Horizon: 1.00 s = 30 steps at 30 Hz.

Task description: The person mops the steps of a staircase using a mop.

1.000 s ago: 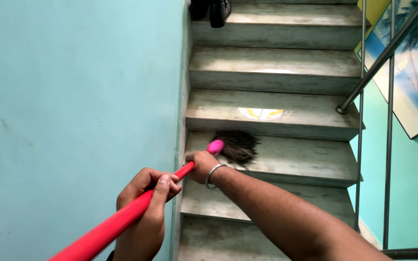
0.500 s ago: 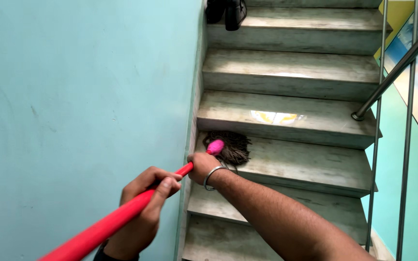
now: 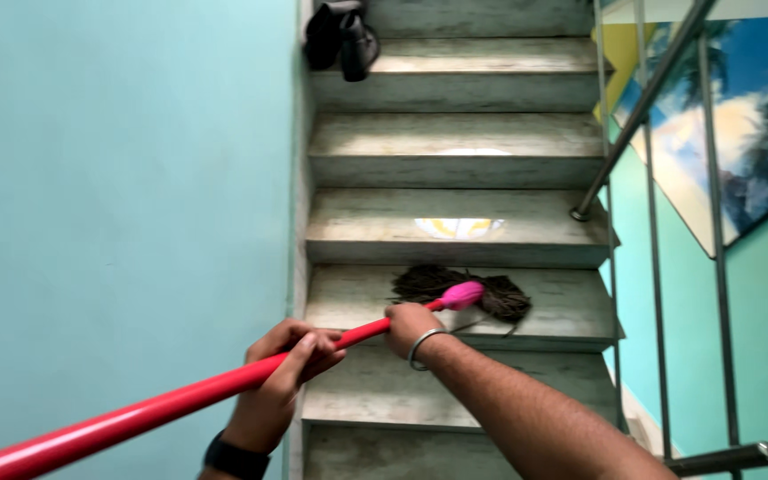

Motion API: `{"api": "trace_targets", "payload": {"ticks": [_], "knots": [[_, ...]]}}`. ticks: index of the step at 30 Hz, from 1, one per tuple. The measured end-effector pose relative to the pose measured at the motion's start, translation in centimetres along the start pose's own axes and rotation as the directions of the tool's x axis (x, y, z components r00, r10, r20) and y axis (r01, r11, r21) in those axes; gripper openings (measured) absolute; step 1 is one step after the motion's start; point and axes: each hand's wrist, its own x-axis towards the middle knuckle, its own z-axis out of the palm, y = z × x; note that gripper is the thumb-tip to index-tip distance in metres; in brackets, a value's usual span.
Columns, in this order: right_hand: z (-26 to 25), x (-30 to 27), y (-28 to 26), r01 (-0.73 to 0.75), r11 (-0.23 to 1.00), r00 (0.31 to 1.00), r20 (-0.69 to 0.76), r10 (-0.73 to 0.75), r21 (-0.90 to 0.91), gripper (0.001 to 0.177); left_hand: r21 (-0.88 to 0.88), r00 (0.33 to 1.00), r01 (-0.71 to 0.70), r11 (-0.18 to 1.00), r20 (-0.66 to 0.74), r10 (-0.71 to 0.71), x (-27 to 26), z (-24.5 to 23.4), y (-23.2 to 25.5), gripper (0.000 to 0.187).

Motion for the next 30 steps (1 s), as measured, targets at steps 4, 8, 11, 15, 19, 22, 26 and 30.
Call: {"api": "trace_targets", "payload": {"ticks": [4,8,11,15,19,22,26,30], "knots": [[-0.6,-0.3,5.6,-0.129,0.991,0.992,-0.022,0.128,-0.035,0.016,-0.169,0.997,0.067,0.983,0.060,-0.058,2.9,3.0,-3.5,0.020],[-2.1,-2.0,9.3,-0.208,0.973,0.978,-0.018,0.207,-0.097,0.017,-0.154,0.987,0.144,0.978,0.086,-0.132,4.4,5.4,-5.7,0.021],[-2.9,-3.7,10.2,-0.306,0.952,0.952,0.001,0.306,-0.013,0.019,-0.134,0.980,0.187,0.973,0.096,-0.175,4.7,6.5,-6.4,0.022],[-2.5,-4.0,10.4,-0.295,0.955,0.955,-0.001,0.296,-0.040,0.017,-0.172,0.977,0.201,0.964,0.100,-0.186,4.3,6.5,-6.8,0.022],[-1.0,-2.9,9.8,-0.232,0.969,0.972,-0.048,0.228,-0.082,0.012,-0.186,0.979,0.201,0.962,0.072,-0.190,3.7,5.3,-6.3,0.023],[-0.3,-2.3,8.7,-0.221,0.971,0.975,-0.055,0.216,-0.095,0.009,-0.170,0.981,0.195,0.966,0.048,-0.189,3.1,4.2,-5.7,0.022],[0.6,-2.0,6.3,-0.140,0.989,0.984,-0.118,0.133,-0.055,0.005,-0.141,0.982,0.189,0.972,0.010,-0.189,2.0,2.5,-4.3,0.023],[2.5,-1.3,3.1,-0.049,0.998,0.991,-0.125,0.043,-0.044,0.006,-0.099,0.991,0.123,0.987,-0.037,-0.128,0.1,-0.4,-2.0,0.023]]}}
